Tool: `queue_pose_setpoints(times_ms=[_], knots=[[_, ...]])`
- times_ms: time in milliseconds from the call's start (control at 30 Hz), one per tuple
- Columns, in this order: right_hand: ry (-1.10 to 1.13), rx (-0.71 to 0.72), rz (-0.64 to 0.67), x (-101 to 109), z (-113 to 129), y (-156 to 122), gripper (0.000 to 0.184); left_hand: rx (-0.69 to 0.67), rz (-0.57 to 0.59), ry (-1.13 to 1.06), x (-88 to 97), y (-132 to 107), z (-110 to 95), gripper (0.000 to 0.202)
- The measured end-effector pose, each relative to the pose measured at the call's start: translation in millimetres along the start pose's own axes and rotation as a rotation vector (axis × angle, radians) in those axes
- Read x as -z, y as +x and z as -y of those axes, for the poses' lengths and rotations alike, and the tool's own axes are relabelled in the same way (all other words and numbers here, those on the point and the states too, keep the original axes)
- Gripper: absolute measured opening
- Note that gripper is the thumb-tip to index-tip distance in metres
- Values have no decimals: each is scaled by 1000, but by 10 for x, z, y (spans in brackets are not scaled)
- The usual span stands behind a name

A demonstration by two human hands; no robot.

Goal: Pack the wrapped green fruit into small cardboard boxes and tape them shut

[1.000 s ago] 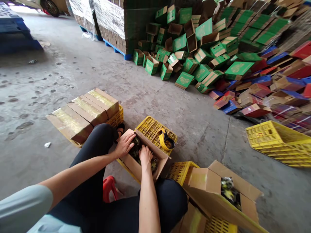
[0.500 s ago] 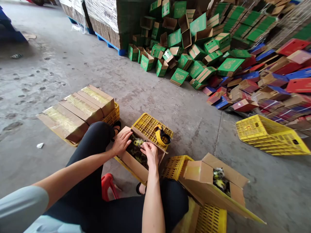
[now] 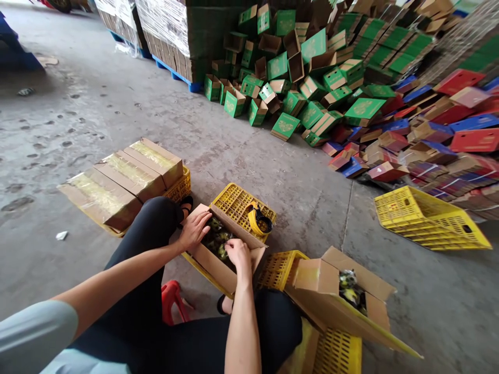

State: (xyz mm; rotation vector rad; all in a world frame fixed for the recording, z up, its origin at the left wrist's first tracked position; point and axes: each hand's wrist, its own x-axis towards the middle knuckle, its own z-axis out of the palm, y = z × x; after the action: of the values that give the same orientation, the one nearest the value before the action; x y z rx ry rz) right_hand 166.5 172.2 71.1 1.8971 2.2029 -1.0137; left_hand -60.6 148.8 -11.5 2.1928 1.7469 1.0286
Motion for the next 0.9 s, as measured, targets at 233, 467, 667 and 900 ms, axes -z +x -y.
queue_pose_setpoints(times_ms=[233,467,667,900], knots=[[-58,-1,-26,170,-71,-66,47,-1,-5,-2,-4,-11,-3,51],[-207,-229,20,-64,-4,113,72,-1,6,-1,11,-14,-3,51],[-247,-267,30,-134,91,153,60,-12,-6,11,4,-12,-6,50],[-237,-223,-87,7,9,27,35,-5,-11,7,-2,-12,-21,50]])
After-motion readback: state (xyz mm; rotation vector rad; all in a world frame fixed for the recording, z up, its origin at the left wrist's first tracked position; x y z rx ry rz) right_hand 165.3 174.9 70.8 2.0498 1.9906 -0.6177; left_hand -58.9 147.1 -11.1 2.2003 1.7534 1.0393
